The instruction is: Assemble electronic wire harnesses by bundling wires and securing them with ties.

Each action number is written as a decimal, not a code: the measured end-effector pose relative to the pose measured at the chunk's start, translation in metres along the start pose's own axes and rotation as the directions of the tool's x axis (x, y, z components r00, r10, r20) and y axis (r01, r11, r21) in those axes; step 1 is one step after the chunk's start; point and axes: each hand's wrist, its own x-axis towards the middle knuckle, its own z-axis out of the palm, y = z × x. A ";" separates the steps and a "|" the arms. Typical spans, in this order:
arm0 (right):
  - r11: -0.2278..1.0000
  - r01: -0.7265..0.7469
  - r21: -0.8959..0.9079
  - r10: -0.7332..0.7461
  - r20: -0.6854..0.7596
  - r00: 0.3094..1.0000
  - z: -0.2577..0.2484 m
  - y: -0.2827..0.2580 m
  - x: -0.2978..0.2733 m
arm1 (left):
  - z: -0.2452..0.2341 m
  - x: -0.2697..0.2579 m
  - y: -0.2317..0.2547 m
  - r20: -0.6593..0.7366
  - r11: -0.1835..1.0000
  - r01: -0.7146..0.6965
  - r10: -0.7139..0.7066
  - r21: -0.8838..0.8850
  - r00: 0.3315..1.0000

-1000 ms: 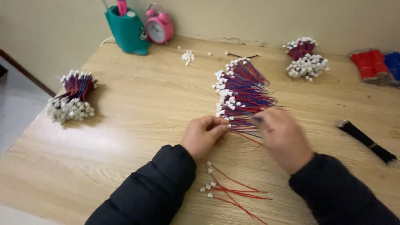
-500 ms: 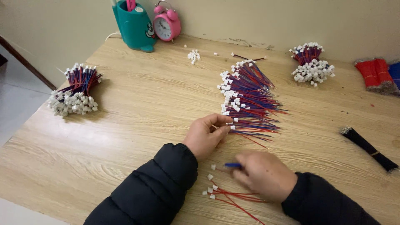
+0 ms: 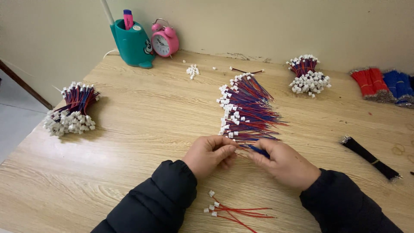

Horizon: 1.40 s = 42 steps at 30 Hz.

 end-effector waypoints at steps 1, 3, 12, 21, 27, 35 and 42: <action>1.000 0.000 0.000 0.000 0.000 1.000 0.000 0.001 0.001 | 0.002 -0.001 0.000 0.000 1.000 0.000 0.000 0.000 1.000; 0.994 0.058 0.090 -0.058 -0.002 0.998 0.000 0.003 0.002 | 0.006 -0.004 0.001 0.025 1.000 0.017 -0.016 -0.024 1.000; 0.985 0.092 0.147 -0.094 0.009 0.995 0.010 0.004 0.002 | 0.009 -0.004 0.002 -0.007 0.996 0.035 -0.036 -0.076 0.999; 0.965 0.114 0.237 -0.109 -0.034 0.993 0.010 -0.003 0.002 | 0.009 -0.001 -0.002 0.020 0.995 0.026 -0.024 -0.091 1.000; 0.953 0.129 0.275 -0.092 -0.142 0.986 0.017 0.019 0.010 | 0.010 -0.001 -0.003 0.006 0.987 0.050 -0.050 -0.152 0.999; 0.967 0.084 0.242 -0.039 -0.185 0.982 0.017 0.014 0.006 | 0.009 -0.003 0.003 0.011 0.959 0.117 -0.118 -0.257 0.993; 0.973 0.044 0.226 0.008 -0.223 0.975 0.019 0.014 0.006 | 0.008 -0.004 0.002 0.042 0.936 0.149 -0.143 -0.317 0.989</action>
